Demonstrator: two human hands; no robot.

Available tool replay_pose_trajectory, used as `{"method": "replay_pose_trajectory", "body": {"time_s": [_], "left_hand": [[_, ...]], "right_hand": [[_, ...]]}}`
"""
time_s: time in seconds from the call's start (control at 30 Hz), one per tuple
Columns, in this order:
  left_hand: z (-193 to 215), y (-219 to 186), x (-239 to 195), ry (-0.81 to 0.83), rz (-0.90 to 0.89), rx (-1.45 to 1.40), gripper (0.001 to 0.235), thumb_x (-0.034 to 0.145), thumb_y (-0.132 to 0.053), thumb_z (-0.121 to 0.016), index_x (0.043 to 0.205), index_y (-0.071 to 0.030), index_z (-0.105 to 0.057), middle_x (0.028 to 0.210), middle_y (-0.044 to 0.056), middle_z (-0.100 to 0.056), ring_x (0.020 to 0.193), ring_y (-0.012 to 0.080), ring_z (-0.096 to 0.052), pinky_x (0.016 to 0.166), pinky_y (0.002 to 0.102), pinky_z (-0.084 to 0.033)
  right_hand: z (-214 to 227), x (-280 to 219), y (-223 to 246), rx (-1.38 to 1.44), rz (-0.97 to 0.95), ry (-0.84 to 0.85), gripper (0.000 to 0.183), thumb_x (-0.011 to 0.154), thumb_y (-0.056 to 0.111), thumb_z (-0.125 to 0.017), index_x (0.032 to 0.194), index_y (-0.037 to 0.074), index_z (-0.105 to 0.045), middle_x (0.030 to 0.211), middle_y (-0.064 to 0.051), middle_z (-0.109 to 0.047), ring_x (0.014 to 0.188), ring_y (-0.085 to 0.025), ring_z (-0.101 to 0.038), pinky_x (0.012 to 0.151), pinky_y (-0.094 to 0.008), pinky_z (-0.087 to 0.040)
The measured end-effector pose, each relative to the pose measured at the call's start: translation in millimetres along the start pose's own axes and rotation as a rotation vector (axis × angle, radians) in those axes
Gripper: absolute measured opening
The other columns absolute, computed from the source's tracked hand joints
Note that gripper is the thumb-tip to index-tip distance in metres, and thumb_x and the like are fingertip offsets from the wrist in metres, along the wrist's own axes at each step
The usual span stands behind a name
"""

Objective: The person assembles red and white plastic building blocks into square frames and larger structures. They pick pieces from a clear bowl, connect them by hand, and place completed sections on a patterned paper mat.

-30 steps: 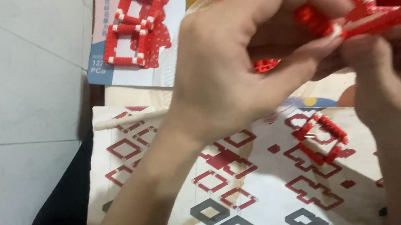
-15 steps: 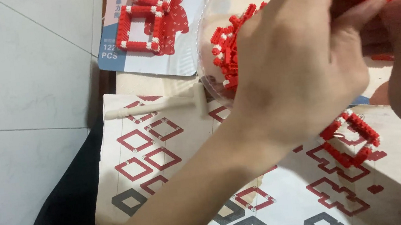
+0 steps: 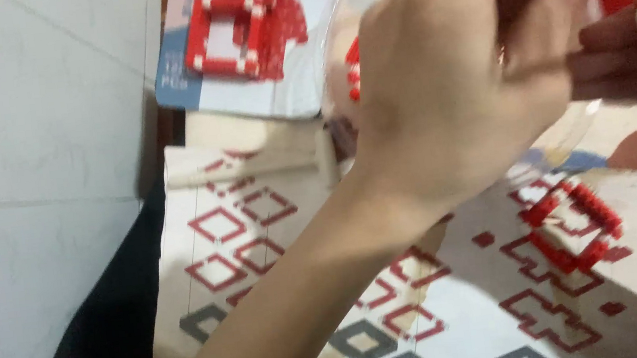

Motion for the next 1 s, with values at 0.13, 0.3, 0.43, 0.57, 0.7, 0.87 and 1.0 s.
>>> {"method": "replay_pose_trajectory", "body": {"time_s": [0.13,0.3,0.43,0.57,0.7,0.87,1.0], "left_hand": [[8,-10,3,0.303,0.061,-0.476,0.014,0.108,-0.016,-0.062,0.118,-0.008,-0.067,0.106,0.000,-0.069,0.096,0.0084,-0.064,0.093,0.024,-0.055],[24,-20,3,0.512,0.044,-0.701,0.016,0.109,-0.003,-0.062,0.125,-0.002,-0.063,0.118,0.014,-0.072,0.109,0.0233,-0.076,0.107,0.033,-0.069],[28,-16,1,0.524,0.033,-0.681,0.017,0.105,0.003,-0.069,0.119,-0.007,-0.068,0.123,0.012,-0.072,0.115,0.0227,-0.076,0.108,0.030,-0.071],[29,-22,2,0.535,0.020,-0.669,0.014,0.105,0.002,-0.066,0.118,-0.003,-0.068,0.119,0.013,-0.069,0.117,0.0213,-0.071,0.110,0.029,-0.064],[29,-24,3,0.489,0.059,-0.658,0.016,0.098,-0.007,-0.070,0.112,0.000,-0.069,0.112,0.015,-0.073,0.104,0.0228,-0.076,0.098,0.029,-0.069],[24,-12,5,0.448,-0.148,-0.361,0.018,0.095,-0.021,-0.074,0.109,-0.009,-0.071,0.105,0.009,-0.079,0.096,0.0196,-0.082,0.087,0.027,-0.073],[24,-5,3,0.340,-0.072,-0.577,0.023,0.092,0.000,-0.082,0.112,0.001,-0.071,0.112,0.017,-0.076,0.104,0.0225,-0.077,0.101,0.031,-0.071]], "right_hand": [[11,-7,-4,0.395,0.133,-0.115,0.041,0.116,0.053,-0.045,0.130,0.015,-0.052,0.111,-0.004,-0.067,0.080,-0.018,-0.070,0.071,-0.029,-0.065],[21,-15,38,0.470,0.285,-0.005,0.041,0.110,0.040,-0.051,0.130,0.004,-0.058,0.110,-0.009,-0.069,0.085,-0.019,-0.075,0.076,-0.028,-0.069],[10,-21,28,0.392,0.143,-0.394,0.024,0.095,-0.006,-0.058,0.089,0.017,-0.061,0.108,-0.002,-0.073,0.105,-0.010,-0.077,0.115,-0.027,-0.073],[52,1,19,0.455,0.661,-0.031,0.038,0.078,0.009,-0.077,0.111,0.013,-0.060,0.123,-0.017,-0.070,0.110,-0.021,-0.078,0.093,-0.028,-0.077],[55,13,24,0.232,0.458,0.478,0.033,0.084,0.005,-0.067,0.115,-0.006,-0.068,0.106,-0.020,-0.078,0.081,-0.018,-0.080,0.070,-0.022,-0.065],[19,-4,-13,0.406,0.544,-0.052,0.033,0.099,0.008,-0.071,0.127,0.008,-0.053,0.131,-0.014,-0.066,0.125,-0.025,-0.072,0.120,-0.040,-0.066],[26,7,-64,0.225,0.534,-0.079,0.053,0.111,0.045,-0.060,0.140,0.002,-0.048,0.140,-0.021,-0.060,0.132,-0.034,-0.065,0.128,-0.047,-0.058]]}}
Point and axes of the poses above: each hand's wrist, its own x-axis towards the middle knuckle, its own z-axis out of the back of the hand, y = z × x, the point moved 2 cm from there along x, towards the middle knuckle
